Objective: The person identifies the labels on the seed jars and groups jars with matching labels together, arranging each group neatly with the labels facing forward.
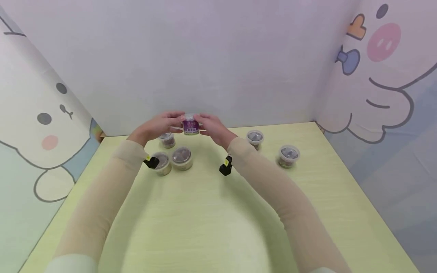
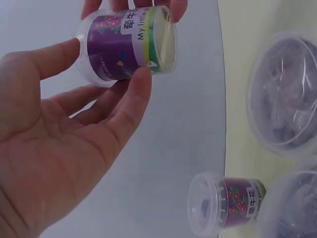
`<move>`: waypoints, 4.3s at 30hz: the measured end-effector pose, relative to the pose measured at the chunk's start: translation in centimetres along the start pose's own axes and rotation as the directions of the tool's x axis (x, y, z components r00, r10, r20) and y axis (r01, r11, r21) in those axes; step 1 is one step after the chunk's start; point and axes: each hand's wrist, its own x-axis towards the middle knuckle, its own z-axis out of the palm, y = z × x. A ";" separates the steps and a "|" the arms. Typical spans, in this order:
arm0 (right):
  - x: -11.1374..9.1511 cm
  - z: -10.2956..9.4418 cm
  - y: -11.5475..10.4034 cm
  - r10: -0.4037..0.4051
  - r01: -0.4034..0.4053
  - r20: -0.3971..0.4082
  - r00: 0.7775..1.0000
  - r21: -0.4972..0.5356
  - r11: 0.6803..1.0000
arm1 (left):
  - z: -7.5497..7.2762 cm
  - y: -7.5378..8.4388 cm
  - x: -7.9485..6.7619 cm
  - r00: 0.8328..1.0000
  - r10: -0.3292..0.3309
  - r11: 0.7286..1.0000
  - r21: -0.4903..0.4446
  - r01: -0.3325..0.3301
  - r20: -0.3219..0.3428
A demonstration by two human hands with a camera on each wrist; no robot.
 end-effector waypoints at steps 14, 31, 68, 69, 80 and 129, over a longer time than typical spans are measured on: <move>4.9 2.8 4.2 -0.019 0.037 -0.171 0.985 0.099 0.994 | -2.0 -4.1 2.1 0.996 -0.028 0.997 0.067 0.034 -0.090; 6.0 3.5 7.9 -0.087 0.070 -0.230 0.969 -0.079 0.994 | -0.9 -6.0 2.8 0.974 -0.165 0.949 0.246 0.199 -0.153; 5.8 1.8 6.3 -0.237 0.109 -0.105 0.966 -0.664 0.740 | 1.1 -6.0 2.1 0.931 -0.144 0.846 0.446 0.291 -0.335; 5.6 1.2 5.8 -0.252 0.123 -0.076 0.965 -0.717 0.686 | 1.2 -5.8 2.2 0.928 -0.120 0.833 0.473 0.287 -0.352; 0.6 -7.0 0.5 -0.201 0.141 0.103 0.974 -0.972 0.190 | 6.5 -1.3 4.4 0.955 0.142 0.569 0.811 0.137 -0.261; -9.5 -21.4 5.6 -0.124 -0.063 -0.129 0.984 -0.898 0.436 | 24.4 -2.8 14.1 0.967 0.167 0.811 0.585 -0.023 -0.193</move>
